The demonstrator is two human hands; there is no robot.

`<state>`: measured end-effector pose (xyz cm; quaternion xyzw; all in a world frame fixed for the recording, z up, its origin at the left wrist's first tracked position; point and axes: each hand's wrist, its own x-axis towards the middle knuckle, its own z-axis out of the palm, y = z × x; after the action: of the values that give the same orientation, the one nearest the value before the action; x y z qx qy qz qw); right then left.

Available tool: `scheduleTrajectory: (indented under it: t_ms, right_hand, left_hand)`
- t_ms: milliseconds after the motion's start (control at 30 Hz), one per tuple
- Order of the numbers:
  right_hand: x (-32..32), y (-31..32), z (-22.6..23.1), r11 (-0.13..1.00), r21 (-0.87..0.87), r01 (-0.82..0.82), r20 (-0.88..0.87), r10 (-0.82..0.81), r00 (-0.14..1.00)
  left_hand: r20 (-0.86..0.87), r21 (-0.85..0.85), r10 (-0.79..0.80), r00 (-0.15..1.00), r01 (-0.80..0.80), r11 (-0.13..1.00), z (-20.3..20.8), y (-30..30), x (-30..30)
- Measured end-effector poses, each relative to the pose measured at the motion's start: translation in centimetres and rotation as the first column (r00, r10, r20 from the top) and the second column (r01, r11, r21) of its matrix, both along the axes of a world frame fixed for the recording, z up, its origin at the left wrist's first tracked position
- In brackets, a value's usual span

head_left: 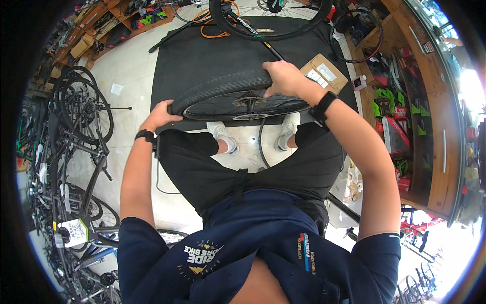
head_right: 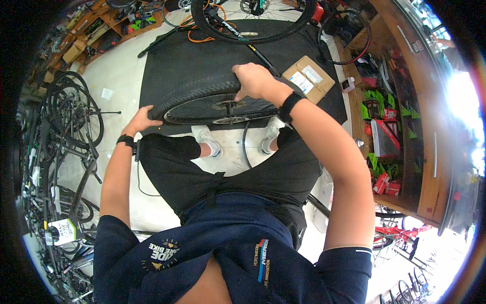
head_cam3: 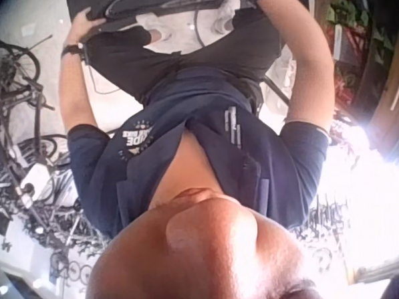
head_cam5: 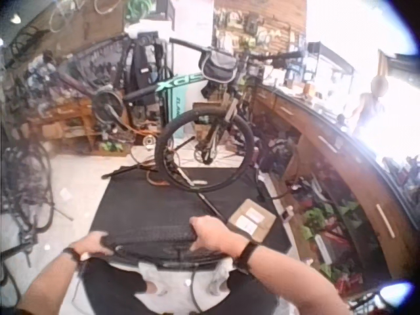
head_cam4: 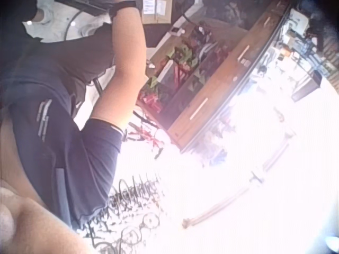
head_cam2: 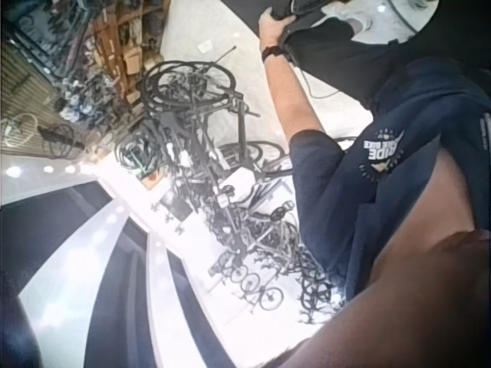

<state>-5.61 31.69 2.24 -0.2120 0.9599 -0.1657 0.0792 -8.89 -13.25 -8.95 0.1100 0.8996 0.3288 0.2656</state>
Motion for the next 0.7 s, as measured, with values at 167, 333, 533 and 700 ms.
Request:
scheduleTrajectory:
  t_ms: [167, 333, 533, 700]
  right_hand:
    - [-1.6, -5.1, 0.3, 0.986, 0.076, -0.149, 0.043, 0.146, 0.988]
    - [-3.9, -6.5, 0.8, 0.974, 0.085, -0.208, 0.129, 0.197, 0.972]
    - [-4.0, -3.7, -0.1, 0.981, 0.031, -0.189, 0.258, 0.175, 0.950]
    - [-4.2, -5.6, -0.1, 0.990, 0.129, -0.059, 0.166, 0.037, 0.985]
  left_hand:
    - [-0.290, -0.155, -0.330, 0.898, 0.297, 0.942, 10.0, 5.0, -0.4]
    - [-0.494, -0.206, -0.313, 0.811, 0.240, 0.949, 11.4, 15.6, 0.8]
    - [-0.416, -0.291, -0.384, 0.824, 0.279, 0.915, 11.3, 19.0, 0.4]
    - [-0.383, -0.383, -0.377, 0.843, 0.227, 0.896, 12.3, 19.6, -0.5]
